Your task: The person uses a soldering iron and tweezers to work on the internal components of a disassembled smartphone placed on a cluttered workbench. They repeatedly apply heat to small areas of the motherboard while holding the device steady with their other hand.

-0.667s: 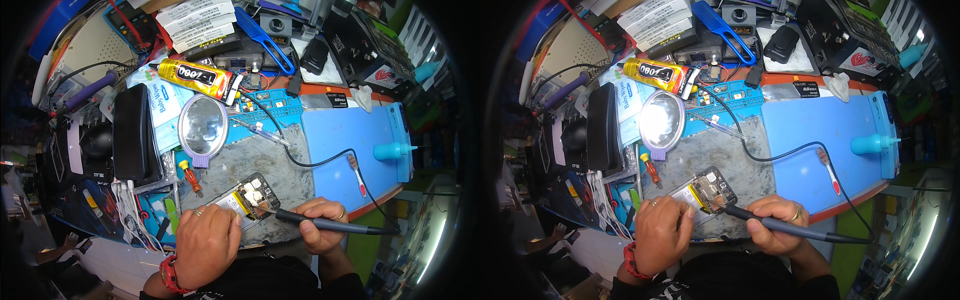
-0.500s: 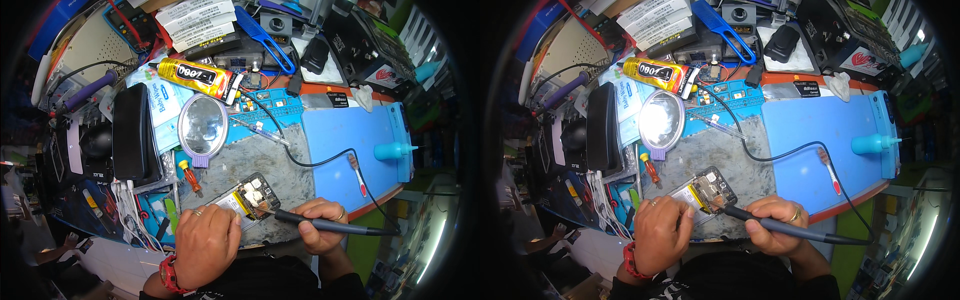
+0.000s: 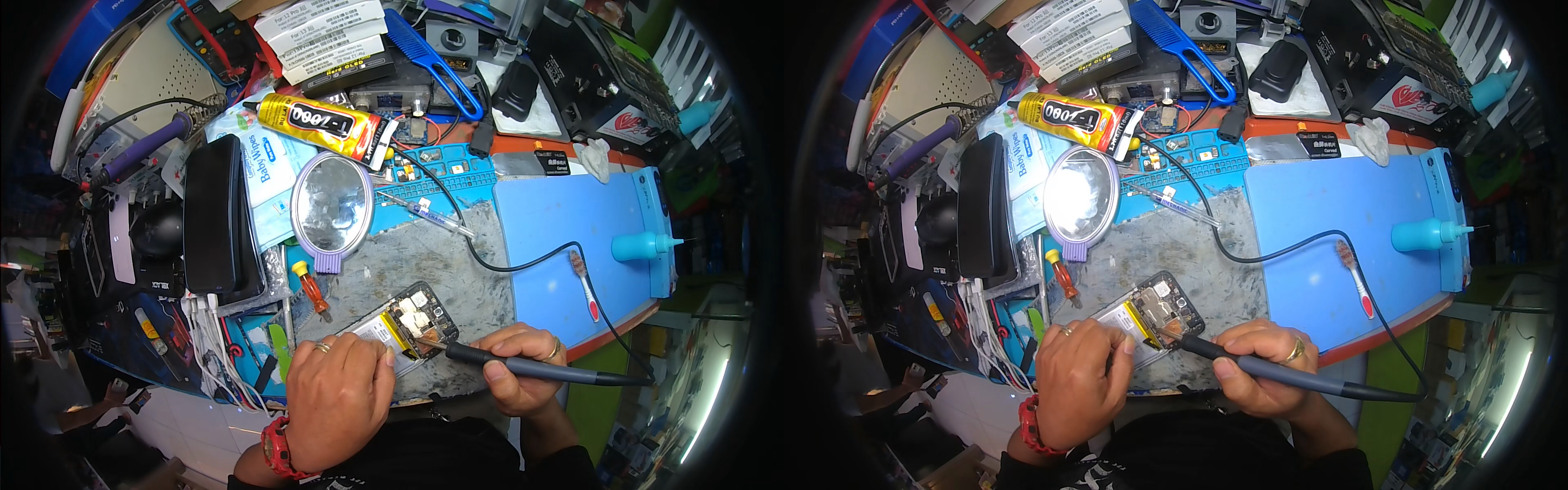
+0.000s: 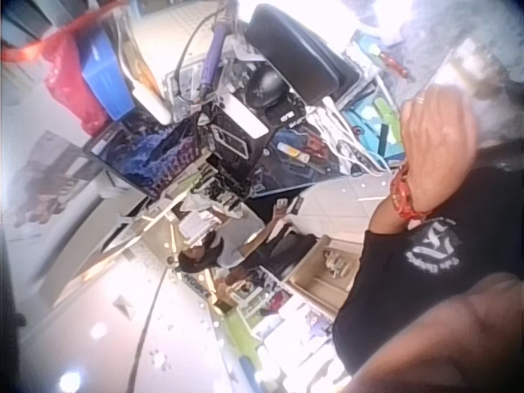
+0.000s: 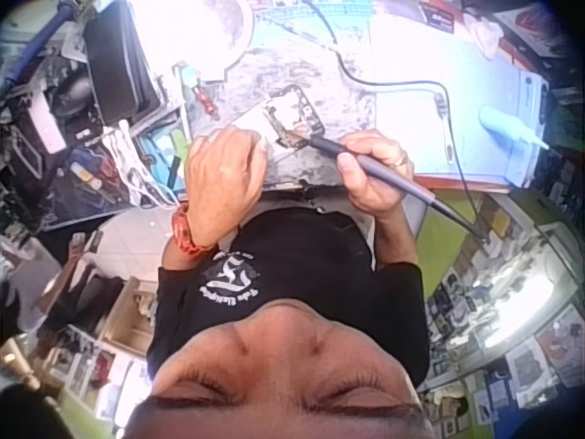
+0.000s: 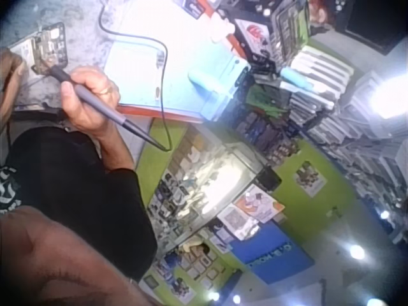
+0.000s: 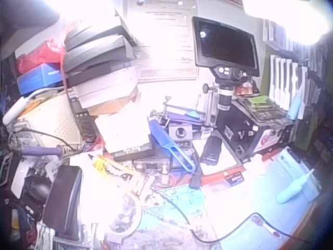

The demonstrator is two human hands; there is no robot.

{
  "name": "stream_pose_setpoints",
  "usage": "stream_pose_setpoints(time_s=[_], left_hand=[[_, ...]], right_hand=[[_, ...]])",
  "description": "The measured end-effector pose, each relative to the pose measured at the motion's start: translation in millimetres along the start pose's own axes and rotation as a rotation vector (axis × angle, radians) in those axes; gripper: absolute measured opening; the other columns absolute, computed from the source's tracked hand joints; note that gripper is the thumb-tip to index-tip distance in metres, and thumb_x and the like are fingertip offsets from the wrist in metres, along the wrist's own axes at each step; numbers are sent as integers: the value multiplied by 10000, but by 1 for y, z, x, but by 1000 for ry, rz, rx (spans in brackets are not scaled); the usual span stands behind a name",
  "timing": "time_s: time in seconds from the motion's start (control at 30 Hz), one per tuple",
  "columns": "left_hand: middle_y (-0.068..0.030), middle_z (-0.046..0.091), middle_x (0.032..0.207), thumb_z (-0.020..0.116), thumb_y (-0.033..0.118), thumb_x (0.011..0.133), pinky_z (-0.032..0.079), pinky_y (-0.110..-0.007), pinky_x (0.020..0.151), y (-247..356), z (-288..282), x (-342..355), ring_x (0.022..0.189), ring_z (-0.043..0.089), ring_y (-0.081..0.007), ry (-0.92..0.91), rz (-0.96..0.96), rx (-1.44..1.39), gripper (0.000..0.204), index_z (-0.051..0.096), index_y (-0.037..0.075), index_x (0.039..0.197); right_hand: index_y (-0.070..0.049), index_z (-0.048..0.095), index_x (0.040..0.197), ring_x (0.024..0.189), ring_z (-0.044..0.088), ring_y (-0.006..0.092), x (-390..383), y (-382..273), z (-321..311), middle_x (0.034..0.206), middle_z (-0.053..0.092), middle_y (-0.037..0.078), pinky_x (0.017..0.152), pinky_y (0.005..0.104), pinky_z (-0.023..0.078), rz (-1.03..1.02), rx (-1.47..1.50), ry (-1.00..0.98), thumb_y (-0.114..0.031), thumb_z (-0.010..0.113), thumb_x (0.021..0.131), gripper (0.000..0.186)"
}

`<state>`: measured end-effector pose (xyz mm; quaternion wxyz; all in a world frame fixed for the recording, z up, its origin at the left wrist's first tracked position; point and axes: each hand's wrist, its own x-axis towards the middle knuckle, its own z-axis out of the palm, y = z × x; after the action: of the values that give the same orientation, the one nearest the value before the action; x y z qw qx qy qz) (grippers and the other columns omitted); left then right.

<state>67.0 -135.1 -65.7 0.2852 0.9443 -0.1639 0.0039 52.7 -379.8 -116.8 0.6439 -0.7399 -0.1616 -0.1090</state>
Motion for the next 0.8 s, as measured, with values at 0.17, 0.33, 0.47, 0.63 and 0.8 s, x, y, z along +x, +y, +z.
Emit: stream_pose_setpoints(time_s=[0.17, 0.33, 0.47, 0.63, 0.8], left_hand=[[-89, 613, 795, 769, 125, 918, 420, -440, 731, 0, -3, -1, 762, 644, -296, -44, 0, 39, 119, 671, 65, 887], [-95, 635, 781, 774, 64, 890, 393, -446, 689, 0, -1, 0, 701, 602, -313, -10, 7, 1, 135, 645, 59, 851], [-96, 630, 770, 772, 64, 893, 393, -446, 686, 1, -2, 2, 694, 600, -313, -6, 11, -3, 136, 644, 59, 849], [-98, 628, 761, 770, 69, 899, 394, -448, 685, 0, -2, 1, 692, 602, -316, -11, 5, -10, 133, 647, 57, 849], [-97, 631, 763, 768, 71, 902, 395, -446, 689, -1, -3, 1, 696, 605, -316, -16, 7, -7, 128, 652, 55, 851]], right_hand=[[6, 606, 1072, 740, 762, 228, 1, -1, 0, 890, 764, 196, 623, 325, 604, 4, -3, -3, -23, 806, 928, 249], [5, 608, 1074, 745, 761, 227, 0, -1, 1, 890, 765, 192, 628, 326, 605, 3, 5, 2, -20, 810, 924, 252], [6, 609, 1076, 754, 765, 232, 0, 0, 1, 892, 765, 190, 634, 330, 610, 1, 3, 1, -17, 813, 920, 258], [6, 607, 1078, 766, 775, 241, -1, 0, 0, 886, 762, 188, 648, 338, 623, 10, 14, 14, -14, 812, 917, 262], [3, 604, 1073, 761, 776, 242, -1, 0, 0, 883, 761, 189, 641, 337, 624, 8, 7, 17, -15, 810, 916, 260]])
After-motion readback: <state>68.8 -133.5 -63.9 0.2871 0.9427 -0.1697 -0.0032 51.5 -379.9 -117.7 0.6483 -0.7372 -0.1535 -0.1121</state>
